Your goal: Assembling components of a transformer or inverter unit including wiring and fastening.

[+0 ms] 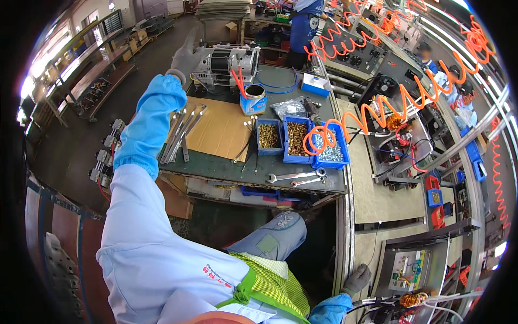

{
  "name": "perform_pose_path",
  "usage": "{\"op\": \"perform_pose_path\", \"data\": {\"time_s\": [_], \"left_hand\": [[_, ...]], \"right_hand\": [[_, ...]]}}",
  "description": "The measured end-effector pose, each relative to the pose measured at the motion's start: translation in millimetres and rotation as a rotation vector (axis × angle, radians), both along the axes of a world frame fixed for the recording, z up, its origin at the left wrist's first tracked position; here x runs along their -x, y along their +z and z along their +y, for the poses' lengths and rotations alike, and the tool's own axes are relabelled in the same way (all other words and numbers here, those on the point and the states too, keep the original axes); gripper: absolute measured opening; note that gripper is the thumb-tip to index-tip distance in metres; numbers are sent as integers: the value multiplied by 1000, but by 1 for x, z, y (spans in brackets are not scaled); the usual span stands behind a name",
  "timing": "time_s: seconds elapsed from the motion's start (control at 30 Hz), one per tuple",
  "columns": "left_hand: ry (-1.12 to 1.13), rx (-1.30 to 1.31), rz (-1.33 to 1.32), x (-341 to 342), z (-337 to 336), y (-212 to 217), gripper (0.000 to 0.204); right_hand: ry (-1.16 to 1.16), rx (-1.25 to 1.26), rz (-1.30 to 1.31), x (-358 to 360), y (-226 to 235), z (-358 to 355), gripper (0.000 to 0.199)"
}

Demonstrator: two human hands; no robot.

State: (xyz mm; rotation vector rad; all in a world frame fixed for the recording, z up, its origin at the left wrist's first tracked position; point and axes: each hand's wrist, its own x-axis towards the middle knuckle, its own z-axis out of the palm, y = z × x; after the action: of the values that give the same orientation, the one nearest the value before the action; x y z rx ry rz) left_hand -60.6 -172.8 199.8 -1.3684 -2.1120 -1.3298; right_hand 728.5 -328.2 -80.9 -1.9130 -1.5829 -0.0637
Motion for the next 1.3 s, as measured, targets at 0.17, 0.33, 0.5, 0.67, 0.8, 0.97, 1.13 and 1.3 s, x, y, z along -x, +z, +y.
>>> {"op": "perform_pose_path", "data": {"time_s": [0.17,0.33,0.5,0.67,0.8,0.97,1.13,1.3], "left_hand": [[-66,212,104,24,12,21,62],[-301,-56,-11,-39,13,46,63],[-633,-115,91,-181,-19,57,60],[-1243,-65,98,-307,-56,38,65],[-1489,102,-26,-370,-65,34,71],[-1557,114,-134,-401,-67,30,73],[-1573,115,-99,-408,-67,26,76],[-1626,112,-182,-419,-65,21,77]], "right_hand": [[4,1,-21,7,7,-4,34],[17,-32,1,3,3,-3,30],[13,-83,6,-2,-5,-1,28],[-11,-83,51,9,8,-1,27],[-24,-85,77,10,8,0,28],[-25,-67,97,11,11,0,27],[-18,-75,85,-2,-1,0,27],[-41,-70,115,2,2,0,27]]}}
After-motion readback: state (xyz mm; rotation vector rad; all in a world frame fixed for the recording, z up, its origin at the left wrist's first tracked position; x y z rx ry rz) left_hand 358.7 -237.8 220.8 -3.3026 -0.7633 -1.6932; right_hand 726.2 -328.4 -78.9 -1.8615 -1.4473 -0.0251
